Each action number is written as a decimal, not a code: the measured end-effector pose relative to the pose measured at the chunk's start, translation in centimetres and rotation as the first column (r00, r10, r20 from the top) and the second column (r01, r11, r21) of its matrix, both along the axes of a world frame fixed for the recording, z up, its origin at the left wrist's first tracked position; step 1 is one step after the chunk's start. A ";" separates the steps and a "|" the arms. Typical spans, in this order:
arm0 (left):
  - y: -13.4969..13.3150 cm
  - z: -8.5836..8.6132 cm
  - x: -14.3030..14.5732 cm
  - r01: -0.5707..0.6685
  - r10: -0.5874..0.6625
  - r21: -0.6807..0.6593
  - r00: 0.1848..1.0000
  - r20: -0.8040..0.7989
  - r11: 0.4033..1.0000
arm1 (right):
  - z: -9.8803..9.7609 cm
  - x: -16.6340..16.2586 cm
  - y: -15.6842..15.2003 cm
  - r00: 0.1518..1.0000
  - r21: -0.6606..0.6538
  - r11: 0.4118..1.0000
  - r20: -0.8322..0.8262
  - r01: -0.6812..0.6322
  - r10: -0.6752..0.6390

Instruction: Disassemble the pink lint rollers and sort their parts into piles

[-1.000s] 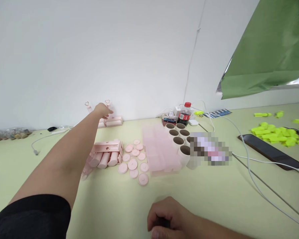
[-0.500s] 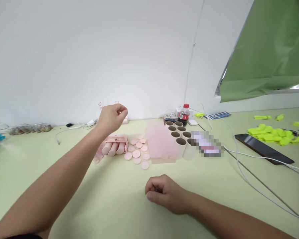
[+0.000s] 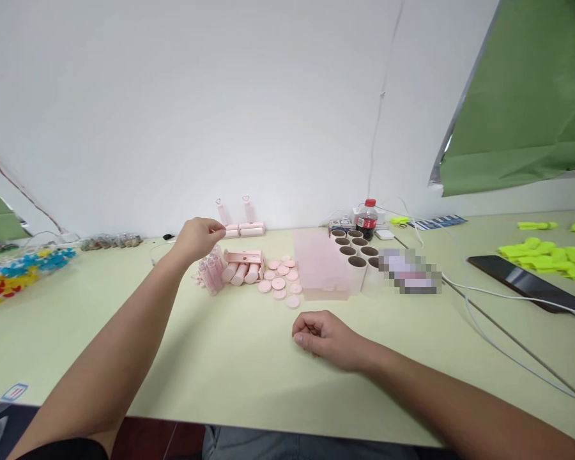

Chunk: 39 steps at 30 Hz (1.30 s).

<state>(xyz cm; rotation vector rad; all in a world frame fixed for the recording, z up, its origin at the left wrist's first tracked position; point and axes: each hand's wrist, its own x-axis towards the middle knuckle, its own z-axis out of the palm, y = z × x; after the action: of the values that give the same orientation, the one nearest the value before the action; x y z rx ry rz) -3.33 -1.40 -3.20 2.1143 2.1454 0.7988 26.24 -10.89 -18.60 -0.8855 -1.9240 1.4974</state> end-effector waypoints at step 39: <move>2.2 -3.5 9.7 -0.053 -0.074 -0.287 0.907 -0.414 0.957 | 0.5 0.0 0.0 0.998 0.040 0.999 0.054 -0.017 0.015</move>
<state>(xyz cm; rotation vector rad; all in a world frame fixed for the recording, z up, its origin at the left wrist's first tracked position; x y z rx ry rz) 6.37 0.78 -6.71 2.2878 2.2530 0.0000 26.23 -10.92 -18.14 -0.9036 -1.9974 1.4525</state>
